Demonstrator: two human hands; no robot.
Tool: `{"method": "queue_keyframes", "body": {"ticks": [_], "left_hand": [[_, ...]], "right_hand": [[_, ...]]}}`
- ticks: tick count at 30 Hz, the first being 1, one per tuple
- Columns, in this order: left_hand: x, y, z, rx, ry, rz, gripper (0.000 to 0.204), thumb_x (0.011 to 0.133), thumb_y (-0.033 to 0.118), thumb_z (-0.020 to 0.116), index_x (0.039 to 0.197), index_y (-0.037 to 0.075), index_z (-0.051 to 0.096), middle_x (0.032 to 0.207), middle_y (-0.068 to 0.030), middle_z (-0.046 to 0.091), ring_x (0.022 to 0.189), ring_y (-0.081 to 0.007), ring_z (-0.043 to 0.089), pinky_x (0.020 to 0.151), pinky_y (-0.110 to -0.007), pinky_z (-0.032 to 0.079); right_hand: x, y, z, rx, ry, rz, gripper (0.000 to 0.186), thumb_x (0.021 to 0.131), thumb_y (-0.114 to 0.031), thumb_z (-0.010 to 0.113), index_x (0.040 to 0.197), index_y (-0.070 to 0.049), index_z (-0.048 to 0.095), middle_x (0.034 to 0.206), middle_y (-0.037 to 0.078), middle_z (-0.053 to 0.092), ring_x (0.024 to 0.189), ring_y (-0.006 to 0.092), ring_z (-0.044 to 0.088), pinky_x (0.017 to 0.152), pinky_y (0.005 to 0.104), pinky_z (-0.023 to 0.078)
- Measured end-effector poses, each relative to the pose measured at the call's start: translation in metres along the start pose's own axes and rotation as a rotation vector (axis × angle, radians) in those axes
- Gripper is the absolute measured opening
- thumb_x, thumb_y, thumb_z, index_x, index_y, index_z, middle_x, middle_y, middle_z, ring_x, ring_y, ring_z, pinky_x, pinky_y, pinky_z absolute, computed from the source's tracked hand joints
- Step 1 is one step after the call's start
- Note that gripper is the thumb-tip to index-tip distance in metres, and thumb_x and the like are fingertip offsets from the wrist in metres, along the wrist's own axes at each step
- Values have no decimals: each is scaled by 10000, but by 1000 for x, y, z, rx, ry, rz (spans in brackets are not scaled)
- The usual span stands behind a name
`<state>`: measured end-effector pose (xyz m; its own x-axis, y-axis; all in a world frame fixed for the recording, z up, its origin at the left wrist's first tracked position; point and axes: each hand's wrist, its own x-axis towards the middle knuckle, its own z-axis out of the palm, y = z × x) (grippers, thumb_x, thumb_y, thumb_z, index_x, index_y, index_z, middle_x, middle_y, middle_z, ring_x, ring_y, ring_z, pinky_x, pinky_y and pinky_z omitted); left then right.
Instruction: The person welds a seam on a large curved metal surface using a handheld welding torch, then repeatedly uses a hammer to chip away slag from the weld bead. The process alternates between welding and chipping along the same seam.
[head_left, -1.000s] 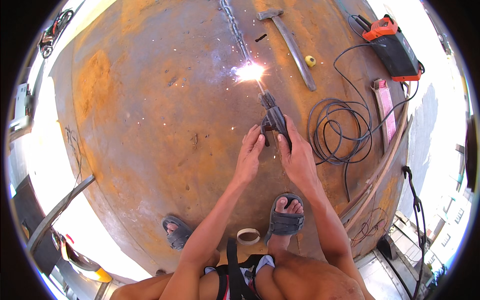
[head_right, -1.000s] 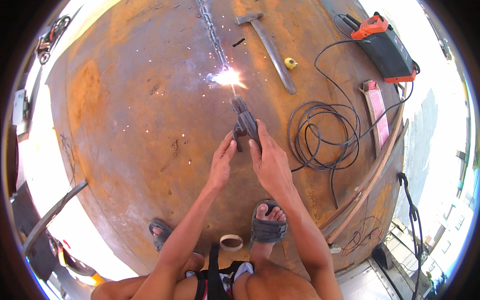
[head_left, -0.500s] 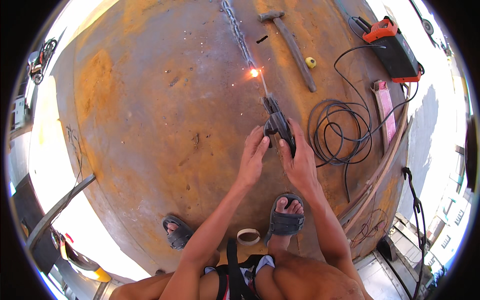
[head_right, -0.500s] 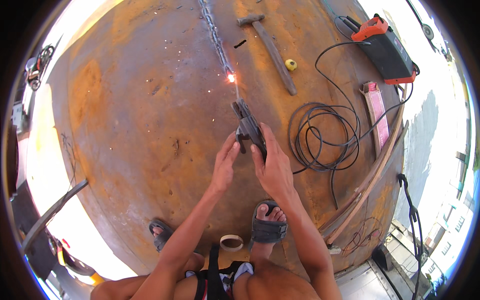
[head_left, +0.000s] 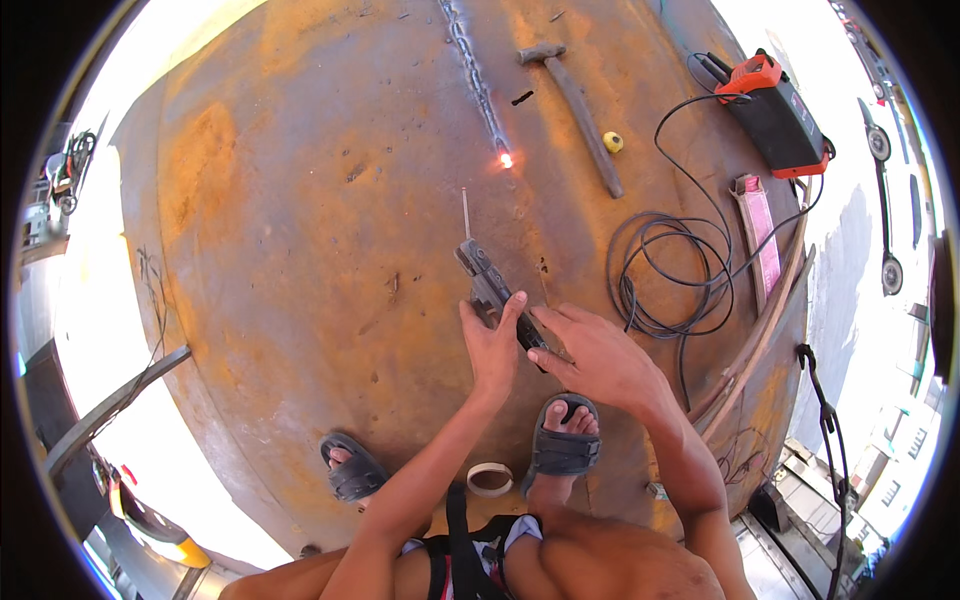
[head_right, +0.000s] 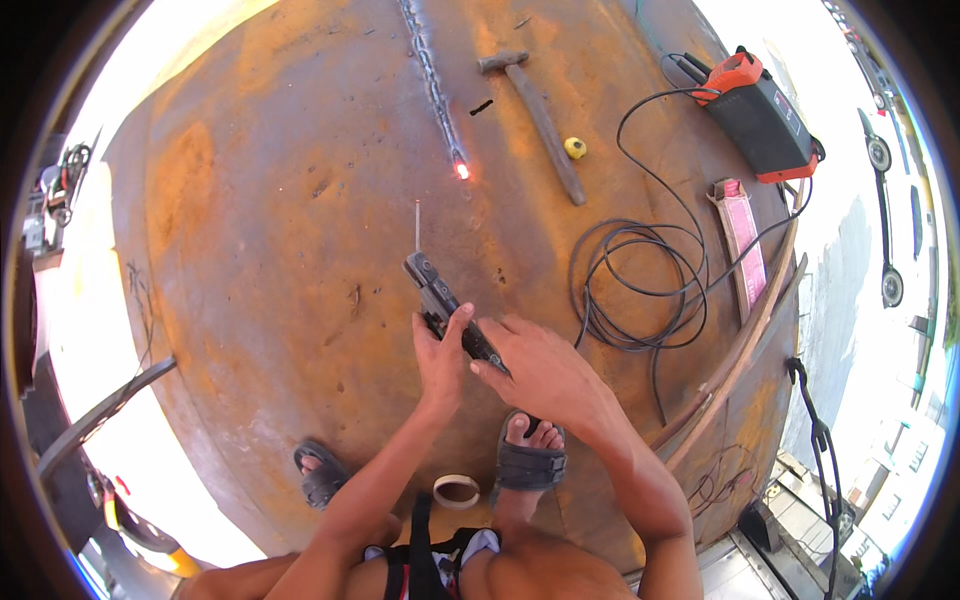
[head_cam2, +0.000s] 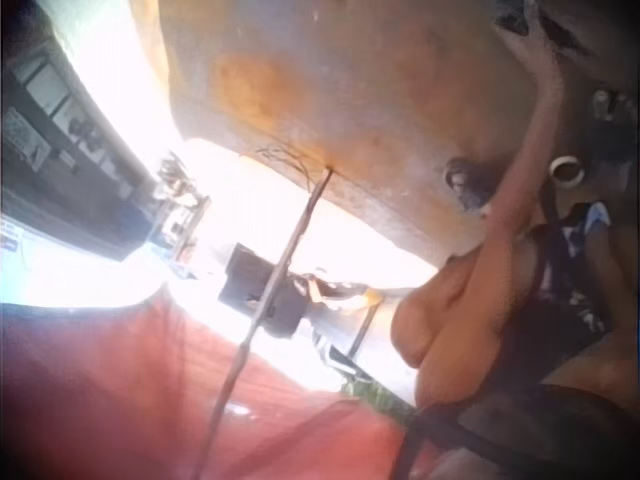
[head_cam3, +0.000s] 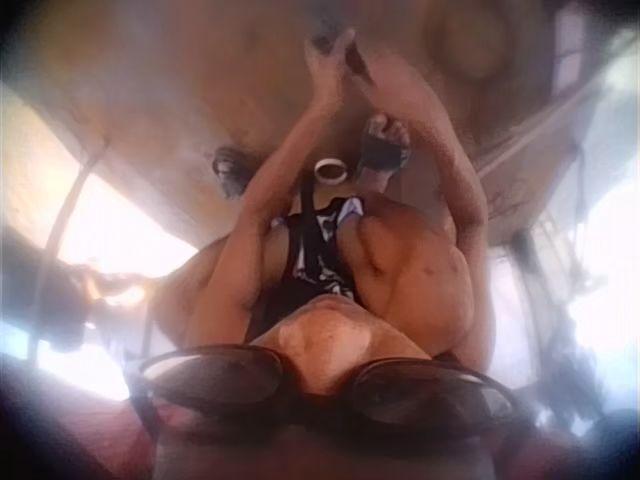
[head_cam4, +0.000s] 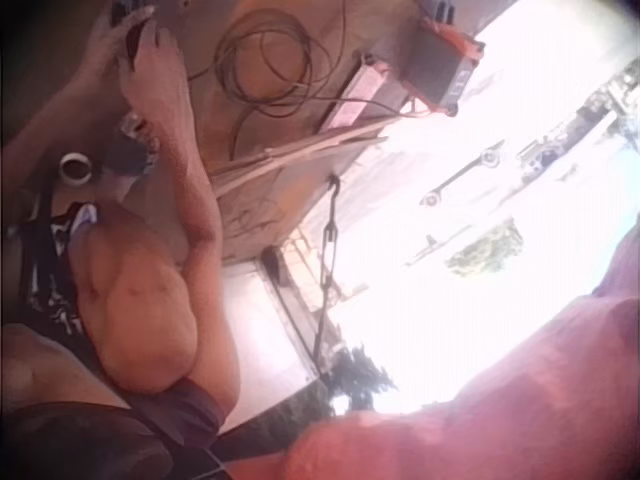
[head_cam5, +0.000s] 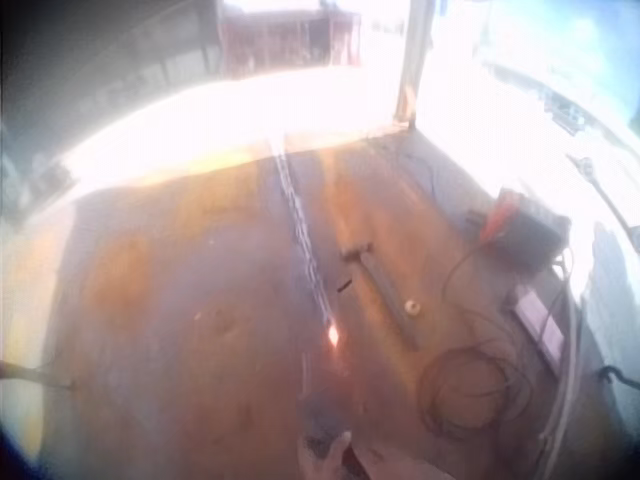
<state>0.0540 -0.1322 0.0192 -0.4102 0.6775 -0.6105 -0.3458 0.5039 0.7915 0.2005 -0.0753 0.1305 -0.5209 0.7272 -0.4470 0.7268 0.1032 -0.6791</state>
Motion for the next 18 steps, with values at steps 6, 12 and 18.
{"method": "queue_keyframes", "body": {"ticks": [6, 12, 18], "left_hand": [[-12, 8, -4, 13, 4, 115, 472, 965, 340, 871, 1139, 24, 566, 1016, -41, 604, 906, -120, 556, 819, -323, 499], [-1, 37, -33, 396, -120, 114, 587, 896, 419, 924, 1175, -11, 636, 942, -41, 664, 851, -129, 594, 765, -328, 518], [-17, 131, -64, 702, -280, 112, 830, 815, 576, 920, 1286, -53, 651, 992, -140, 739, 904, -243, 702, 852, -399, 568]], "right_hand": [[86, 68, -97, -308, 409, 161, 473, 1059, -349, 689, 1343, 20, 611, 1010, 273, 743, 1061, 486, 713, 877, 563, 557], [162, 126, -90, -576, 364, 265, 526, 1043, -400, 708, 1375, -31, 531, 1162, 297, 735, 1076, 474, 743, 879, 592, 590], [197, 180, -71, -460, 445, 118, 773, 987, -322, 750, 1603, -63, 360, 1221, 314, 733, 1146, 495, 719, 938, 617, 559]]}}
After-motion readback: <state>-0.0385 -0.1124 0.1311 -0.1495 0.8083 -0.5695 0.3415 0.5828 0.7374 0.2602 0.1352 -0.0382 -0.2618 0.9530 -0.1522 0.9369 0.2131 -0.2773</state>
